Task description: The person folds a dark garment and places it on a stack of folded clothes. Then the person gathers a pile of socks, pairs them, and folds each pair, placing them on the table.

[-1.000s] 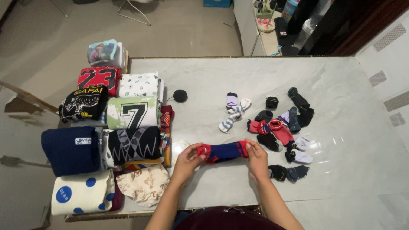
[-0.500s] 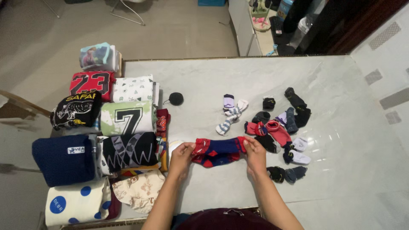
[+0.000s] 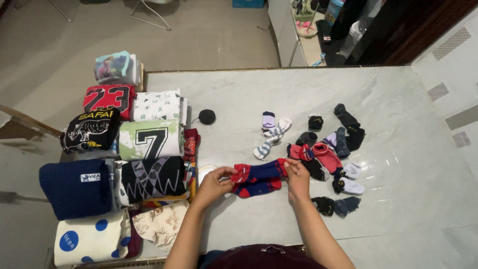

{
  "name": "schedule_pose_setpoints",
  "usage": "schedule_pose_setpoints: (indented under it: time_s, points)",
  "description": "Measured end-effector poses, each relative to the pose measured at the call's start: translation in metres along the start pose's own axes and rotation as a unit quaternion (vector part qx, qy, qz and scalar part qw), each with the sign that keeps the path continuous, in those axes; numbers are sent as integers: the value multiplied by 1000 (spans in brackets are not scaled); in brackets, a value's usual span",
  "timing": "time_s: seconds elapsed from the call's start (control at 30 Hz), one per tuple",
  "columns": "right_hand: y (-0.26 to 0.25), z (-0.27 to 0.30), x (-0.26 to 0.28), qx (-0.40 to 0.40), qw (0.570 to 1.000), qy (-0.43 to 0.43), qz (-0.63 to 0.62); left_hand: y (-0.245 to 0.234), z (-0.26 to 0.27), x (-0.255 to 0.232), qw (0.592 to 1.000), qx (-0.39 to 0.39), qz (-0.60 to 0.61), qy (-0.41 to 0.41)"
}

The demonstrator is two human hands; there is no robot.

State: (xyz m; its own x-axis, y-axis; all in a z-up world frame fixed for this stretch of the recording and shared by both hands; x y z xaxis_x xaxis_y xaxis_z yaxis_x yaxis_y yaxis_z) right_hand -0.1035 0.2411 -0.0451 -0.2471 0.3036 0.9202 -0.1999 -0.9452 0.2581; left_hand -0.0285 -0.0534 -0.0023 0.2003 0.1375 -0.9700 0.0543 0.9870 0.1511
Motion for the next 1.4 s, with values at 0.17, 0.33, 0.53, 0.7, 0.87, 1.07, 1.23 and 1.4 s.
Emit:
schedule_pose_setpoints:
  time_s: [0.17,0.33,0.53,0.7,0.87,1.07,1.23,1.4]
  points:
    - [-1,7,-2,0,1000,17,-6,-1,-7,-3,993,-103,54,11]
    - [-2,5,-4,5,999,30,-19,-3,-8,2,983,-164,74,31]
    - [1,7,-8,13,997,40,-57,3,-2,-1,970,-99,222,-2]
    - [0,2,-6,9,999,32,-11,6,3,-1,943,6,330,-55]
    - [-3,-1,-4,4,1000,-4,21,-13,-9,14,963,-110,239,-60]
    - [15,18,12,-18,962,-147,231,-12,-5,5,932,-204,-293,61]
    - [45,60,58,-33,816,-411,404,1,9,-19,904,-254,-298,172]
    - [58,85,65,11,881,-252,400,0,25,-8,908,-232,-346,-40]
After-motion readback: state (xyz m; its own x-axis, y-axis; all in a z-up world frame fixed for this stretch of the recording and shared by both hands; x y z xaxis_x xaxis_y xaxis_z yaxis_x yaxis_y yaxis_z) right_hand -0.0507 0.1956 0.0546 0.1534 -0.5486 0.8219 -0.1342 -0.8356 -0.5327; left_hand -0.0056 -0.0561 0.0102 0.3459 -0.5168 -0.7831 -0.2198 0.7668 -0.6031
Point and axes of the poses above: each hand's wrist, its own z-axis away from the middle knuckle, its own y-axis out of the palm, x = y × z, the point moved 4 cm from there along -z, towards the middle knuckle
